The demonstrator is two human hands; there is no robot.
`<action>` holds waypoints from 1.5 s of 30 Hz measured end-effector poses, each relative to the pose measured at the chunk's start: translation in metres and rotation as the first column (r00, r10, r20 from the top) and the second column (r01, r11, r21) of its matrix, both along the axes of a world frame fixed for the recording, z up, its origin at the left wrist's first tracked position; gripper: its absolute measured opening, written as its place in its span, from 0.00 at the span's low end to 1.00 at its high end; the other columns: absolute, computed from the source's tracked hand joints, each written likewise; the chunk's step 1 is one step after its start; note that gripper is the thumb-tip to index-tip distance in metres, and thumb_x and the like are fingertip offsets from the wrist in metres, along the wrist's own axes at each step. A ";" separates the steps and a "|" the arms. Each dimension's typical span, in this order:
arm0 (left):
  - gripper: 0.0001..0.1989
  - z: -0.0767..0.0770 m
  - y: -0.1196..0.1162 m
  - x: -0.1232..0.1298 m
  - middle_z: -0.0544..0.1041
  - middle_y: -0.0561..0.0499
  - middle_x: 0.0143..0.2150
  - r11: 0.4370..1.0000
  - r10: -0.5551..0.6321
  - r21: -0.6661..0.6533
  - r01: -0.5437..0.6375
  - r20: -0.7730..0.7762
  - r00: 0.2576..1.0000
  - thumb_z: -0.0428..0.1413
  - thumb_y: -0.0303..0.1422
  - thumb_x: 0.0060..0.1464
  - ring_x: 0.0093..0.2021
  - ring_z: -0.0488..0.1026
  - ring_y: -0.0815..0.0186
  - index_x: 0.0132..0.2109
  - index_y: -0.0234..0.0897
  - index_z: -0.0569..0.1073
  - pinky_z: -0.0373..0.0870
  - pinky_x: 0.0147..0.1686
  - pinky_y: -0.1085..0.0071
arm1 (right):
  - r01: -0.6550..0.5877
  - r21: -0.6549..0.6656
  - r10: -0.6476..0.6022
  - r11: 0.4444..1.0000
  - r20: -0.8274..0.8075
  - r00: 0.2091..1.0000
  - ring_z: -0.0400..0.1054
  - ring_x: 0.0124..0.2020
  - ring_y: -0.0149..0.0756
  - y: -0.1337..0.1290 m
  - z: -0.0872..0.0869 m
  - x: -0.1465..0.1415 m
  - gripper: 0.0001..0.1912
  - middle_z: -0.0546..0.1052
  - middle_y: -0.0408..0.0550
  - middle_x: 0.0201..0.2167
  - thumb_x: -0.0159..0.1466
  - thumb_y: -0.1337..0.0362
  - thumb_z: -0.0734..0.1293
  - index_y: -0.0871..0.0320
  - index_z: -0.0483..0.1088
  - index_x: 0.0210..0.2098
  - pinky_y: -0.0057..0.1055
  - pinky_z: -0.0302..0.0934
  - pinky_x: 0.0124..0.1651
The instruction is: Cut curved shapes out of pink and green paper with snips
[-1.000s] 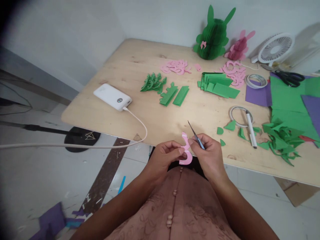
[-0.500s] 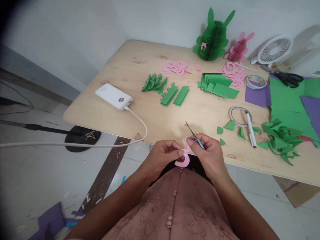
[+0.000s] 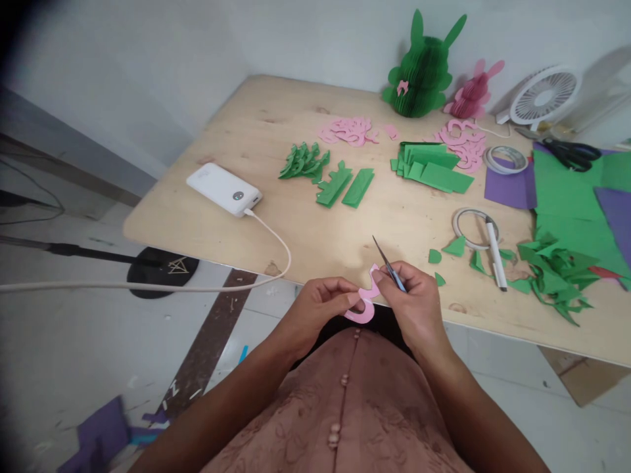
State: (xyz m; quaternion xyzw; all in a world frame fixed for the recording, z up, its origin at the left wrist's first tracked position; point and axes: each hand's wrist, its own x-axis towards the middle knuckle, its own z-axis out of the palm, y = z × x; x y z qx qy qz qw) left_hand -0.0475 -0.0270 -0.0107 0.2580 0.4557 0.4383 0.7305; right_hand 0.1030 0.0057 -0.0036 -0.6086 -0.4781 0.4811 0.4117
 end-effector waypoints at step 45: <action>0.12 -0.035 0.014 -0.005 0.77 0.42 0.46 0.548 0.512 0.675 0.494 -0.737 0.441 0.49 0.22 0.53 0.50 0.71 0.55 0.42 0.35 0.74 0.65 0.49 0.55 | -0.056 0.092 0.025 0.994 0.313 0.949 0.61 0.21 0.31 0.087 -0.017 -0.004 0.13 0.70 0.41 0.19 0.54 0.55 0.68 0.61 0.74 0.28 0.27 0.53 0.24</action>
